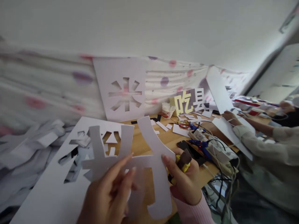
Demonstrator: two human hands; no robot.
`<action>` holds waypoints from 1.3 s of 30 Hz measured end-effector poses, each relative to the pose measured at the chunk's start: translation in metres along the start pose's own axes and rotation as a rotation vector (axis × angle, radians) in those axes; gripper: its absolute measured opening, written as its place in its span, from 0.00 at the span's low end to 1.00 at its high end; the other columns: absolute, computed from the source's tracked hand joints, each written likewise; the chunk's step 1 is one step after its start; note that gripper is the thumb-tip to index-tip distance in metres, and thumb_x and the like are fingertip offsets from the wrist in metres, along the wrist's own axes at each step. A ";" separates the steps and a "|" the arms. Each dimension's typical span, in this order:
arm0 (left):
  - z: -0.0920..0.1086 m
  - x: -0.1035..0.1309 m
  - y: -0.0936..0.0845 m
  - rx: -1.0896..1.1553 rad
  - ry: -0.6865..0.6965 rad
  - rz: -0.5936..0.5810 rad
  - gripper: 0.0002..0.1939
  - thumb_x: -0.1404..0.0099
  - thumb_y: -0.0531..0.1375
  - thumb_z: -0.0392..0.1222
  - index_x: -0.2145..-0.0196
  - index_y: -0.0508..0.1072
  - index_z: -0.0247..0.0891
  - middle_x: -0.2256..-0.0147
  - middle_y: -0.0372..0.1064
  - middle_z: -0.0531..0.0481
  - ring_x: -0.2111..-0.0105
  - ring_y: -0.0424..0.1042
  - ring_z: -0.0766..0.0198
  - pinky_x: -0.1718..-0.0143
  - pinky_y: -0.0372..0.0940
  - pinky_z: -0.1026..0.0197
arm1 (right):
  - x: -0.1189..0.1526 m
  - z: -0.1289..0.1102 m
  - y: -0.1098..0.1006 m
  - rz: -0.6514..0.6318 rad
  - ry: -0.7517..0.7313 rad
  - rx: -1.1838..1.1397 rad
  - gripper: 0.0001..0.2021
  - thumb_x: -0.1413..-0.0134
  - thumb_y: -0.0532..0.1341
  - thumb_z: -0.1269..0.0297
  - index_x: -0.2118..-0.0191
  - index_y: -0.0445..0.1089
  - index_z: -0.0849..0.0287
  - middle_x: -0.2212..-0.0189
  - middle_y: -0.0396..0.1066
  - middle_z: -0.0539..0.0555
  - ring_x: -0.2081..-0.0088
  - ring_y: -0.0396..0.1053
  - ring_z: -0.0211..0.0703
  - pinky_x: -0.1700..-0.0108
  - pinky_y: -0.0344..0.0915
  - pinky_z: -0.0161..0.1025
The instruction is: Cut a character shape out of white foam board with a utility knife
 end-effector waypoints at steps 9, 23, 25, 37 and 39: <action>0.020 -0.009 0.034 0.245 -0.089 -0.230 0.19 0.37 0.56 0.54 0.63 0.76 0.34 0.87 0.65 0.55 0.89 0.57 0.72 0.88 0.52 0.71 | 0.026 -0.004 0.014 0.034 0.013 -0.028 0.10 0.49 0.67 0.58 0.70 0.72 0.60 0.81 0.67 0.48 0.79 0.62 0.36 0.78 0.59 0.33; 0.006 0.001 0.036 0.522 -0.276 -0.280 0.21 0.40 0.59 0.56 0.64 0.76 0.33 0.89 0.61 0.57 0.91 0.55 0.74 0.90 0.46 0.72 | 0.040 -0.008 0.016 0.050 0.080 0.057 0.13 0.50 0.67 0.54 0.72 0.71 0.60 0.83 0.64 0.47 0.80 0.59 0.35 0.78 0.56 0.33; 0.004 0.002 0.035 0.517 -0.271 -0.259 0.21 0.40 0.59 0.55 0.62 0.76 0.32 0.90 0.59 0.58 0.91 0.54 0.74 0.90 0.46 0.72 | 0.043 -0.009 0.017 0.047 0.080 0.072 0.13 0.49 0.67 0.54 0.72 0.71 0.60 0.83 0.63 0.47 0.80 0.58 0.35 0.79 0.55 0.33; 0.002 0.028 0.026 0.045 -0.035 0.008 0.21 0.34 0.52 0.50 0.82 0.59 0.39 0.87 0.49 0.59 0.86 0.51 0.73 0.85 0.47 0.68 | 0.052 -0.005 0.017 -0.101 -0.213 0.248 0.07 0.46 0.64 0.63 0.73 0.72 0.59 0.84 0.66 0.46 0.83 0.61 0.32 0.81 0.57 0.29; 0.000 0.028 0.025 -0.051 0.015 0.018 0.20 0.34 0.51 0.49 0.82 0.59 0.39 0.85 0.50 0.58 0.84 0.53 0.72 0.84 0.47 0.68 | 0.052 -0.006 0.019 -0.098 -0.227 0.248 0.07 0.46 0.64 0.63 0.73 0.73 0.59 0.84 0.66 0.46 0.83 0.61 0.32 0.81 0.58 0.29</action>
Point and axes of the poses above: each hand's wrist, its own x-axis away from the middle knuckle, its own y-axis out of the palm, z = x × y, the point moved 1 cm from there along -x, towards the middle knuckle
